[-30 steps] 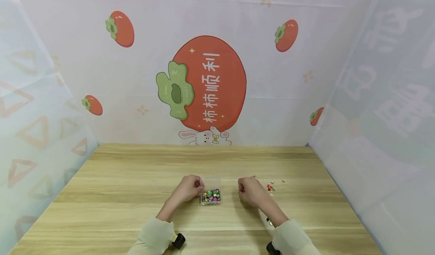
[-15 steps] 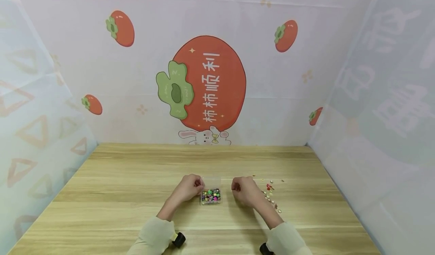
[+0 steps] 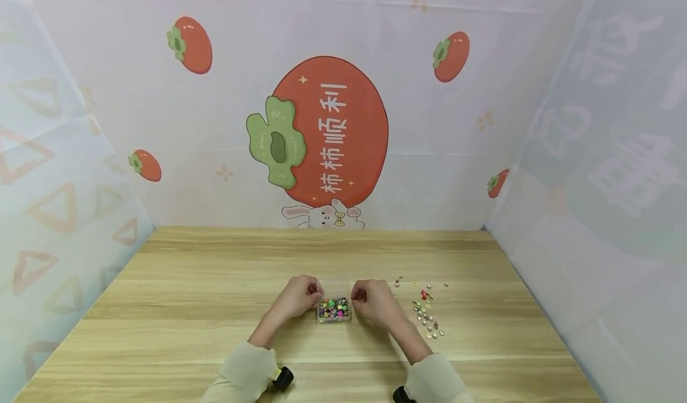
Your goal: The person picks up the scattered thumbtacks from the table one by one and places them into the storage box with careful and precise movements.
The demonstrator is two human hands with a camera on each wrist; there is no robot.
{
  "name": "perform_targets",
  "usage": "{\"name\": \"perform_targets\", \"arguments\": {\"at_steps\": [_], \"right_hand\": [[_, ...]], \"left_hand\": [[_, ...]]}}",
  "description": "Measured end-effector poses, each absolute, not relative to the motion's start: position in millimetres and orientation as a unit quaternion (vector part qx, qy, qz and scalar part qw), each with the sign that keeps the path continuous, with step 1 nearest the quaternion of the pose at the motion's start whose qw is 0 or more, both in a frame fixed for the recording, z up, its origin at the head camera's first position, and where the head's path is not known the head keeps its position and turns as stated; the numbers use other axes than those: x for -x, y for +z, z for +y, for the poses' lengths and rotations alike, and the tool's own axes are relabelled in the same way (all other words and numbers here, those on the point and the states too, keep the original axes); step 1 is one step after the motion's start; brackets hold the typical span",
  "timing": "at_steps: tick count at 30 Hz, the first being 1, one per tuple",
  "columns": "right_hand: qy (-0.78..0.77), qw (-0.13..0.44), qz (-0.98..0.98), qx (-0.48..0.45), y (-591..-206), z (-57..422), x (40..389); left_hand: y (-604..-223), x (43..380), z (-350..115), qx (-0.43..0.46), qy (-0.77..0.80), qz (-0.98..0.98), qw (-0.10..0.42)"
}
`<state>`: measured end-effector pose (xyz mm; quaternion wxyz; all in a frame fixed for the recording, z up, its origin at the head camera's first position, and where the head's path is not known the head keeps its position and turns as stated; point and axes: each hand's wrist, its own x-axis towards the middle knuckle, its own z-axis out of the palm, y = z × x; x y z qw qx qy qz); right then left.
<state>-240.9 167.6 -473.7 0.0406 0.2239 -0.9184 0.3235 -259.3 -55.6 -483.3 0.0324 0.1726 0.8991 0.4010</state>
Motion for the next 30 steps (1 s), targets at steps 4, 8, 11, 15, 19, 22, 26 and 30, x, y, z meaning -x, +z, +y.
{"name": "perform_targets", "arguments": {"at_steps": [4, 8, 11, 15, 19, 22, 26, 30], "right_hand": [[0.332, 0.031, -0.916, -0.225, -474, 158, 242], [0.332, 0.029, -0.914, -0.232, -474, 149, 243], [0.330, 0.037, -0.914, -0.235, -474, 144, 243], [0.330, 0.045, -0.914, -0.232, -474, 142, 243], [0.335, 0.053, -0.914, -0.223, -472, 144, 240], [0.337, 0.062, -0.914, -0.216, -467, 150, 238], [0.331, 0.083, -0.913, -0.223, -457, 163, 236], [0.317, 0.104, -0.914, -0.229, -449, 182, 232]], "left_hand": [[-484, 260, -55, -0.172, 0.398, 0.901, 0.030], [-484, 261, -55, -0.175, 0.396, 0.901, 0.026], [-484, 260, -55, -0.175, 0.398, 0.900, 0.028], [-483, 259, -55, -0.174, 0.399, 0.900, 0.031], [-483, 259, -53, -0.173, 0.400, 0.899, 0.035], [-483, 259, -53, -0.171, 0.401, 0.899, 0.038], [-483, 259, -54, -0.168, 0.404, 0.898, 0.038], [-483, 260, -55, -0.169, 0.402, 0.899, 0.037]]}}
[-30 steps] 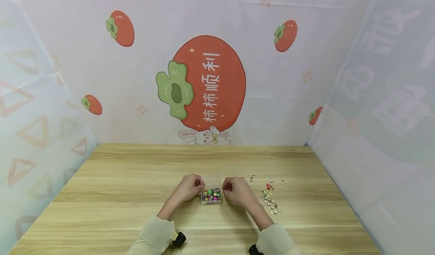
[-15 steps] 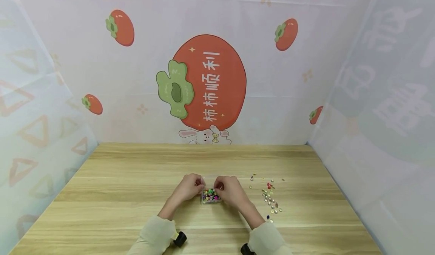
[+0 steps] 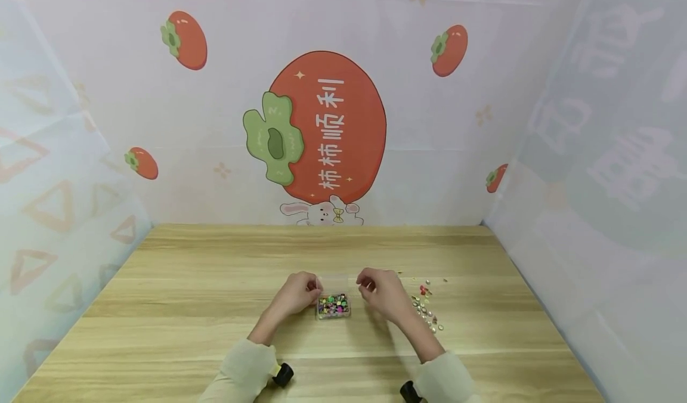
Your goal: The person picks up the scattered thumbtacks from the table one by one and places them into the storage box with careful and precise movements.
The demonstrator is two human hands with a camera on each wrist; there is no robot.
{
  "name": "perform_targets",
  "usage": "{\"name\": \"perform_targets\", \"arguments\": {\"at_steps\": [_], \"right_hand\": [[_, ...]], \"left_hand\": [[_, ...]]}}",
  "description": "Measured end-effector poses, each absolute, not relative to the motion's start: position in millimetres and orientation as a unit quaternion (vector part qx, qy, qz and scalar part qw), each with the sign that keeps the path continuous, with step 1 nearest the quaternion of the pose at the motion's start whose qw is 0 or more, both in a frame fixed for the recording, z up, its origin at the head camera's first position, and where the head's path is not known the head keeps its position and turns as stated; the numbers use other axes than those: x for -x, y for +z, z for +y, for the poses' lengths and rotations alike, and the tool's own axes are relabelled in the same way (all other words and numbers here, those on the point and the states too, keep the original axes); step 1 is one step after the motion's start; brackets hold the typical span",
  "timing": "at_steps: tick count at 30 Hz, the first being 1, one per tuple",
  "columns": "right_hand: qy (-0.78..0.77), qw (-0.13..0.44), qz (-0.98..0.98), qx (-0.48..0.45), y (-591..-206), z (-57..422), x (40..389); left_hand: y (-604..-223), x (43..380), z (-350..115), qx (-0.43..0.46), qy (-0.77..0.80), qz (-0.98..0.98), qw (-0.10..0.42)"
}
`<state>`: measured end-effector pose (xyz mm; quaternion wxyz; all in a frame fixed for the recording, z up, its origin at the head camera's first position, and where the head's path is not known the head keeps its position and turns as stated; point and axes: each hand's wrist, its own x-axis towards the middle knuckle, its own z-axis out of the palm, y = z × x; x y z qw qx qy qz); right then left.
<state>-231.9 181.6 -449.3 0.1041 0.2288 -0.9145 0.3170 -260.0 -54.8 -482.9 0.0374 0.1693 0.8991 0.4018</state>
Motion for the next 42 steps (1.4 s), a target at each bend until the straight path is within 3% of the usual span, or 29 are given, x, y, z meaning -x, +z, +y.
{"name": "perform_targets", "arguments": {"at_steps": [14, 24, 42], "right_hand": [[0.261, 0.086, -0.933, -0.234, -445, 239, 199], [0.233, 0.024, -0.945, -0.229, -459, 271, 182], [0.193, -0.002, -0.957, -0.215, -472, 280, 173]], "left_hand": [[-480, 264, -56, -0.166, 0.397, 0.902, 0.030], [-481, 264, -56, -0.168, 0.400, 0.901, 0.028], [-486, 261, -54, -0.169, 0.402, 0.899, 0.031]]}}
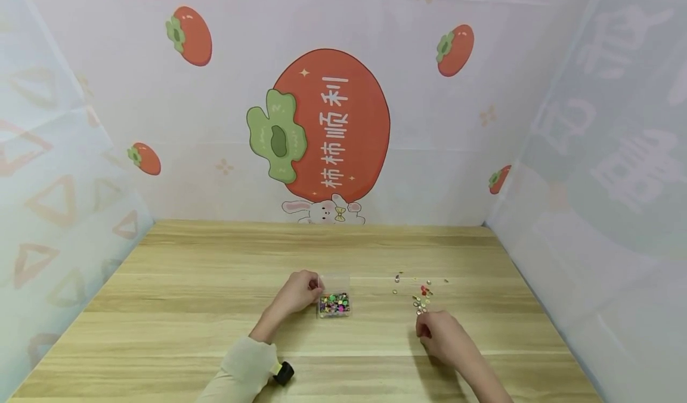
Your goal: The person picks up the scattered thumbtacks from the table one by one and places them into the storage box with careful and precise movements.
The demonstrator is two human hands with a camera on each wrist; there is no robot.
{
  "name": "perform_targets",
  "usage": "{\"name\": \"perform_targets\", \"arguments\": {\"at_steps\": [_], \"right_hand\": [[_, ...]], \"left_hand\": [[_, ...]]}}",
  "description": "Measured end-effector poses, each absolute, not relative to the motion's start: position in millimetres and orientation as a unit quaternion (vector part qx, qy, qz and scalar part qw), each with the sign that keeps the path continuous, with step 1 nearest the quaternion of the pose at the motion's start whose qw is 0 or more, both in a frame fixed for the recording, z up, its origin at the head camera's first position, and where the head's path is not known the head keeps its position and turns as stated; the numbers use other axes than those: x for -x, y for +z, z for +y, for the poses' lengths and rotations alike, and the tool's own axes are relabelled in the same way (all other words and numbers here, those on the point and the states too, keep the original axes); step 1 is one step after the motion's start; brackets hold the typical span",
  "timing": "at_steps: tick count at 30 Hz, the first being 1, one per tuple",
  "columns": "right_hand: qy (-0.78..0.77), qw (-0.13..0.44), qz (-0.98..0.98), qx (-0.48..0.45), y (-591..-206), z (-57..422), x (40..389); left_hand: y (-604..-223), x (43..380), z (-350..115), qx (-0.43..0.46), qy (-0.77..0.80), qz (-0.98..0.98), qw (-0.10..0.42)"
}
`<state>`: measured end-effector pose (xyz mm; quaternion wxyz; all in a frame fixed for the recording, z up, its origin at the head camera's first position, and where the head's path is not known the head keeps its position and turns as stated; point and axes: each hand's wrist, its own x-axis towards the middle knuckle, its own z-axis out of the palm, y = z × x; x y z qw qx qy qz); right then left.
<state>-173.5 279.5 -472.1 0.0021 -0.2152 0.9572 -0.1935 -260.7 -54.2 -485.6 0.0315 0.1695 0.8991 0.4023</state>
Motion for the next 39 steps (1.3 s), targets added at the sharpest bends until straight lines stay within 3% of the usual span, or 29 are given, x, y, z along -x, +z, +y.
{"name": "perform_targets", "arguments": {"at_steps": [6, 16, 39], "right_hand": [[-0.204, 0.006, 0.960, 0.190, -471, 276, 172], [-0.231, -0.037, 0.959, 0.161, -467, 262, 181], [-0.284, -0.086, 0.937, 0.182, -466, 212, 211]], "left_hand": [[-487, 260, -54, -0.169, 0.404, 0.899, 0.031], [-484, 259, -54, -0.163, 0.404, 0.899, 0.034], [-486, 260, -54, -0.172, 0.405, 0.898, 0.029]]}}
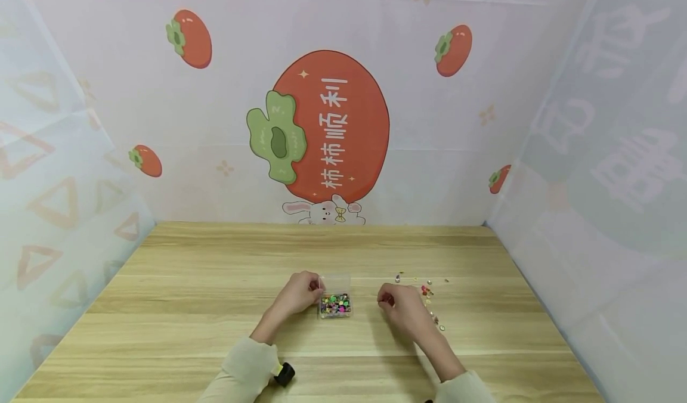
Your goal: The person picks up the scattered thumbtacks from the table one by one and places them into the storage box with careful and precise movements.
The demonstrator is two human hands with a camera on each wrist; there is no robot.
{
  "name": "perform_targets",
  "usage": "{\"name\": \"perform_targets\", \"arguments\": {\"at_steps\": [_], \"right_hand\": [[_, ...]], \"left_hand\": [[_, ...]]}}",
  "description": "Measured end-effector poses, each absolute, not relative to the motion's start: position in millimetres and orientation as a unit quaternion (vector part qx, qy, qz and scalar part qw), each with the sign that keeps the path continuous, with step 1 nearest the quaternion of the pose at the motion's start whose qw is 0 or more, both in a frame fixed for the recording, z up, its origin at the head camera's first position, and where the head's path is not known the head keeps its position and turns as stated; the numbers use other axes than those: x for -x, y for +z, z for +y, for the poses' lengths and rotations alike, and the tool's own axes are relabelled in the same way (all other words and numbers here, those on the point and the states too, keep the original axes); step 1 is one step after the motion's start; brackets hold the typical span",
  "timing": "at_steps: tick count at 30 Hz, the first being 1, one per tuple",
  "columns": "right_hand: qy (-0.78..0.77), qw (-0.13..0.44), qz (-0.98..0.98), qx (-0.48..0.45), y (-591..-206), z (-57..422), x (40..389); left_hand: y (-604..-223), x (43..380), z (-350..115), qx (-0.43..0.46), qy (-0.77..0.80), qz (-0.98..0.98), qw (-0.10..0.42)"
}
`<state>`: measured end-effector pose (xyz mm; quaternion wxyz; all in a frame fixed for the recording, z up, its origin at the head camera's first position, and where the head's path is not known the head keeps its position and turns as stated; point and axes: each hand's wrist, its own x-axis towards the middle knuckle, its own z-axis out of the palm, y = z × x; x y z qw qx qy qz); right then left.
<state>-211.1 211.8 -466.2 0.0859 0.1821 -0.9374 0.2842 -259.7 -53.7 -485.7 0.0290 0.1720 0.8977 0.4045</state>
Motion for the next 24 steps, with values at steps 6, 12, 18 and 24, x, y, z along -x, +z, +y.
{"name": "perform_targets", "arguments": {"at_steps": [6, 12, 18, 24], "right_hand": [[0.294, 0.086, -0.932, -0.195, -466, 194, 218], [0.304, 0.087, -0.925, -0.210, -468, 177, 225], [0.309, 0.085, -0.920, -0.225, -469, 164, 231], [0.314, 0.068, -0.919, -0.228, -468, 154, 234]], "left_hand": [[-487, 260, -53, -0.176, 0.402, 0.898, 0.024], [-486, 260, -53, -0.177, 0.406, 0.896, 0.028], [-485, 258, -53, -0.181, 0.402, 0.897, 0.023], [-485, 258, -53, -0.184, 0.398, 0.899, 0.015]]}}
